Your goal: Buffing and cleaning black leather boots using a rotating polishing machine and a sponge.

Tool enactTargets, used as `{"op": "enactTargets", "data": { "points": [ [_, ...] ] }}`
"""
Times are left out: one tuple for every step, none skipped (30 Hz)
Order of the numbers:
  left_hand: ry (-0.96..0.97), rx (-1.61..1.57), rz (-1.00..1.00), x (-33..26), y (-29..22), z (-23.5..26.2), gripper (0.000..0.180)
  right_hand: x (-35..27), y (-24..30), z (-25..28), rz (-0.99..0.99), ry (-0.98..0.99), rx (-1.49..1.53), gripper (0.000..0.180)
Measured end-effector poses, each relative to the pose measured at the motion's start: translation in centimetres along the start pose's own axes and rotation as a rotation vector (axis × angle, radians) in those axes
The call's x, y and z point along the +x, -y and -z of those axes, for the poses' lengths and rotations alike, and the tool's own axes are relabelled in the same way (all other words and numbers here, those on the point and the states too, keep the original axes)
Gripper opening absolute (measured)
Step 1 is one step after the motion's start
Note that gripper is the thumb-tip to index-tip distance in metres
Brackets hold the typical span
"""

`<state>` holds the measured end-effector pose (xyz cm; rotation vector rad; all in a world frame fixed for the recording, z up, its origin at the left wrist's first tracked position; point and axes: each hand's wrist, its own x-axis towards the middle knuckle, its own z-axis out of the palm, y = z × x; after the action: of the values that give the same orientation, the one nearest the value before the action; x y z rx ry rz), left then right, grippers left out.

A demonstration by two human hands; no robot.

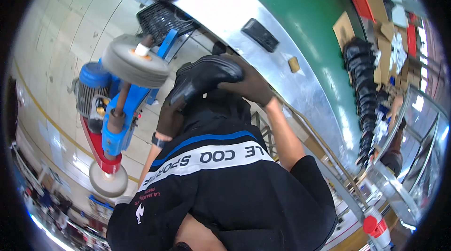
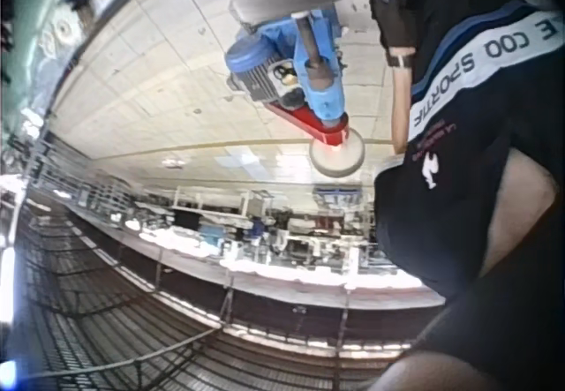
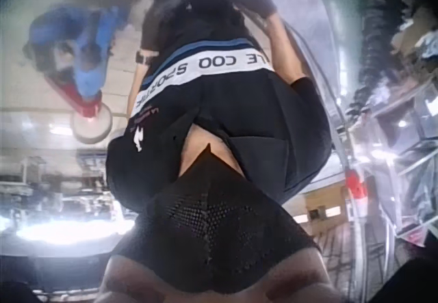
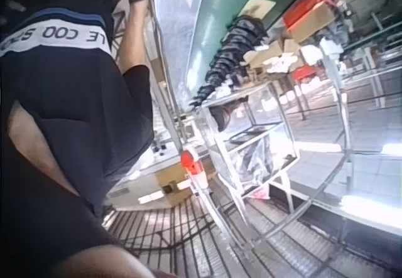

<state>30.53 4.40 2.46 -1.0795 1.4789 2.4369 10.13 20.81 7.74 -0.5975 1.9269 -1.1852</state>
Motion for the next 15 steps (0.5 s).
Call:
{"op": "enactTargets", "data": {
  "points": [
    [0.034, -0.240, 0.166, -0.5, -1.0, -0.6, 0.047, -1.0, 1.5, 2.0, -0.014, -0.012, -0.003, 0.069],
    [0.074, -0.479, 0.341, -0.6, -2.0, -1.5, 0.050, -2.3, 2.9, 3.9, -0.035, -0.033, -0.013, 0.071],
    [0.109, -0.453, 0.347, -0.2, -3.6, -2.7, 0.050, -3.5, 3.7, 5.7, -0.055, -0.087, -0.068, 0.072],
    [0.222, -0.318, 0.232, 0.5, -5.6, -3.9, 0.056, -4.1, 4.1, 7.2, -0.069, -0.137, -0.121, 0.072],
    [0.330, -0.186, 0.116, 1.1, -7.1, -4.9, 0.061, -4.5, 4.2, 8.2, -0.018, -0.201, -0.147, 0.073],
    [0.354, -0.162, 0.112, 2.0, -8.2, -5.8, 0.061, -4.7, 4.1, 9.0, -0.012, -0.235, -0.140, 0.073],
    [0.426, -0.114, 0.039, 3.0, -9.4, -6.9, 0.065, -5.1, 4.1, 9.9, 0.001, -0.330, -0.061, 0.074],
    [0.494, -0.068, -0.037, 3.9, -10.7, -8.0, 0.068, -5.4, 4.2, 10.8, 0.020, -0.420, 0.019, 0.075],
    [0.477, 0.064, -0.158, 4.5, -12.1, -9.4, 0.062, -5.3, 4.5, 11.6, 0.046, -0.493, 0.043, 0.076],
    [0.518, 0.084, -0.169, 5.4, -13.1, -10.8, 0.062, -5.9, 4.2, 12.6, 0.057, -0.539, 0.042, 0.076],
    [0.569, 0.156, -0.143, 6.2, -14.1, -12.1, 0.059, -6.2, 3.8, 13.5, 0.112, -0.613, -0.006, 0.075],
    [0.620, 0.229, -0.117, 7.1, -14.9, -13.4, 0.055, -6.4, 3.2, 14.6, 0.164, -0.689, -0.057, 0.074],
    [0.594, 0.331, -0.170, 7.8, -15.4, -14.2, 0.051, -6.4, 1.9, 15.6, 0.181, -0.699, -0.029, 0.070],
    [0.648, 0.354, -0.182, 8.4, -15.8, -15.1, 0.051, -5.7, 0.2, 16.3, 0.230, -0.782, 0.000, 0.071],
    [0.556, 0.303, -0.235, 8.8, -16.2, -16.0, 0.052, -4.9, -2.0, 17.2, 0.237, -0.853, 0.115, 0.068]
  ]
}}
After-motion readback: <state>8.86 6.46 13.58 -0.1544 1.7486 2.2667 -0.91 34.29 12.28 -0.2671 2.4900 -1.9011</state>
